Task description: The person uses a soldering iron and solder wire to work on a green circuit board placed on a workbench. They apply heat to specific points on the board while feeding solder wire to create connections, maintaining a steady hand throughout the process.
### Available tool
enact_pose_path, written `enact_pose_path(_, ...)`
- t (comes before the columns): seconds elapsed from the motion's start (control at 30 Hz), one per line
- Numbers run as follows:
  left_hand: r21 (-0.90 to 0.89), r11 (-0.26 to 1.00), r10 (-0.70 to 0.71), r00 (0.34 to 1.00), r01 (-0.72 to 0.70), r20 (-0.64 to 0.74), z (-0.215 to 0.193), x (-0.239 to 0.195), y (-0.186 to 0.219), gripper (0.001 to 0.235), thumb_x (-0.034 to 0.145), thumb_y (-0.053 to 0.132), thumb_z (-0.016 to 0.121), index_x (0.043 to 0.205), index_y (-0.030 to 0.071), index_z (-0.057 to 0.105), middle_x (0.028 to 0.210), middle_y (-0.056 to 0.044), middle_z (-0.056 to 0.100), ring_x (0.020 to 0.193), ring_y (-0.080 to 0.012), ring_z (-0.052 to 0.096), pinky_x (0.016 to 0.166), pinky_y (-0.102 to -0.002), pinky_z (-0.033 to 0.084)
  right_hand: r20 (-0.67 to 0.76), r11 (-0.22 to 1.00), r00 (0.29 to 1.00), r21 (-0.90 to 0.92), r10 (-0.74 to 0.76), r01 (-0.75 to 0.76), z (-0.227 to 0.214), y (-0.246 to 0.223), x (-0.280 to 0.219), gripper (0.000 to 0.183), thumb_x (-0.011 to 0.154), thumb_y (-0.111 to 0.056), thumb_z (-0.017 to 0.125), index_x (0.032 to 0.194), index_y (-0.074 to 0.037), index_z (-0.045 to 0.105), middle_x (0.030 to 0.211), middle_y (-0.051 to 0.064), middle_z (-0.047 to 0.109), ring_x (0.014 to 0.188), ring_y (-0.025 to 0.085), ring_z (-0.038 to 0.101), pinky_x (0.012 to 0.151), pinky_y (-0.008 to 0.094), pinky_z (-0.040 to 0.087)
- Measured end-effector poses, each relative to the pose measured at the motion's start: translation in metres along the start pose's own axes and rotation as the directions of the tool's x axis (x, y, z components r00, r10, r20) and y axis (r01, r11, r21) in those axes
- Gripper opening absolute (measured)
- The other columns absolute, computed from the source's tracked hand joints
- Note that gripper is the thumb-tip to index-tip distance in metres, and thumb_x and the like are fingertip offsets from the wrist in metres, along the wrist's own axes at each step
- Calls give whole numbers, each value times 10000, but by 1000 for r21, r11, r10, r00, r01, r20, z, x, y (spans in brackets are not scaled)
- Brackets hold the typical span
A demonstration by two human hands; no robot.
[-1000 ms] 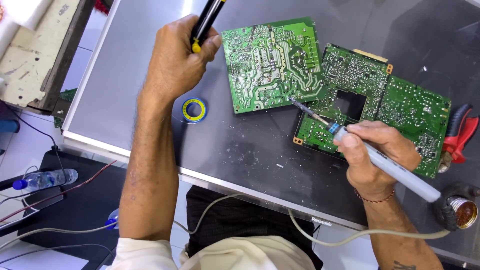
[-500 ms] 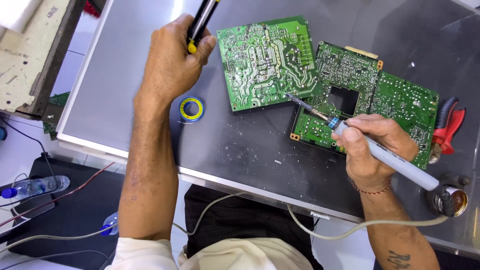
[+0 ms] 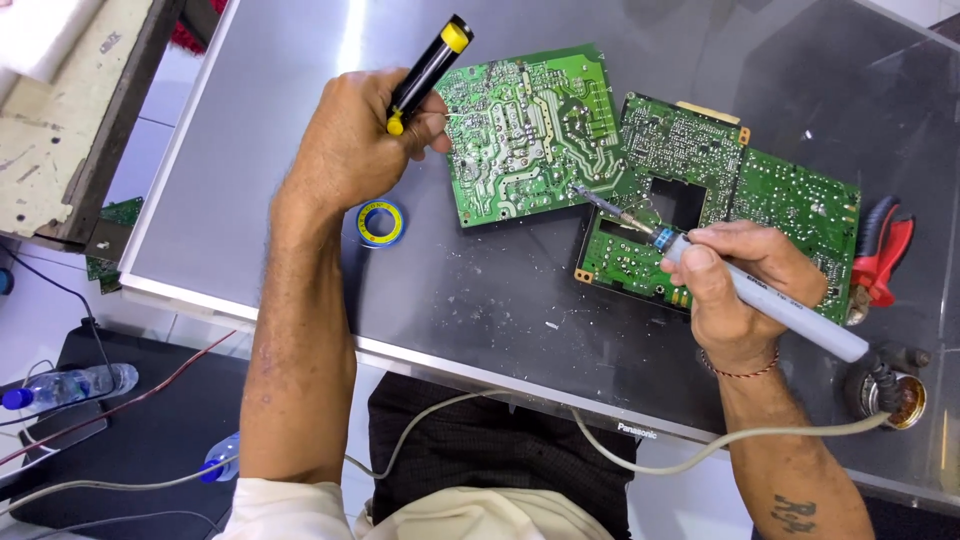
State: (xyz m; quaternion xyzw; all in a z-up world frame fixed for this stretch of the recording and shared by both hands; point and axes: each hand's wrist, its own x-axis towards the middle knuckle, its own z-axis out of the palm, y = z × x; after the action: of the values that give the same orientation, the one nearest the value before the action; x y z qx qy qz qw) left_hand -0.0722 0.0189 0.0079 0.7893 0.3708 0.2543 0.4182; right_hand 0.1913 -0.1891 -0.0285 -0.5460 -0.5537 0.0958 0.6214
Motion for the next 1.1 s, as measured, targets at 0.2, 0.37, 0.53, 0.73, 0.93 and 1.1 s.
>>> enact_pose_path(0.2,-9,1000,13,1000,-13,-10,1,1,3,65,929,58,566,882,102,574,752,0,718,498,-113,617,528,-259,517,7,999,999,10,32,-32,-2,3,-1,225,939,-144,654,944,67,575,839,216,603,630,267,661,508,286,543)
enact_pose_path(0.37,27,997,76,997,-76,-15,7,3,-5,100,850,26,571,869,120,600,726,15,702,703,-106,671,688,-276,497,-4,1000,1000,-5,15,-15,-8,9,-2,200,936,-115,643,937,71,571,827,219,607,613,261,647,507,293,533)
enact_pose_path(0.53,67,992,106,994,-106,5,9,3,0,129,841,2,575,873,119,618,726,20,702,686,-108,678,687,-280,503,-48,997,999,73,-20,24,-16,23,3,132,943,-31,625,952,78,551,837,234,592,618,270,637,534,318,567)
enact_pose_path(0.73,96,988,119,992,-124,51,12,5,2,139,846,-8,541,833,125,579,712,17,695,678,-115,670,664,-285,496,-74,997,997,72,19,-13,-19,28,4,142,927,-43,646,925,54,541,805,221,587,577,253,611,500,291,506)
enact_pose_path(0.93,44,995,85,994,-88,68,14,4,6,59,894,18,633,909,74,639,745,-12,714,700,-118,712,723,-270,557,-60,1000,998,-2,-8,7,-19,20,9,142,925,-46,657,879,41,554,728,197,596,573,232,608,545,287,477)
enact_pose_path(1.1,30,992,-126,985,123,119,5,-4,27,92,951,125,667,872,102,624,675,-14,686,492,-102,572,513,-256,510,-17,993,1000,-117,2,-4,-19,12,13,134,925,-42,627,882,84,609,686,195,605,591,250,631,551,309,479)
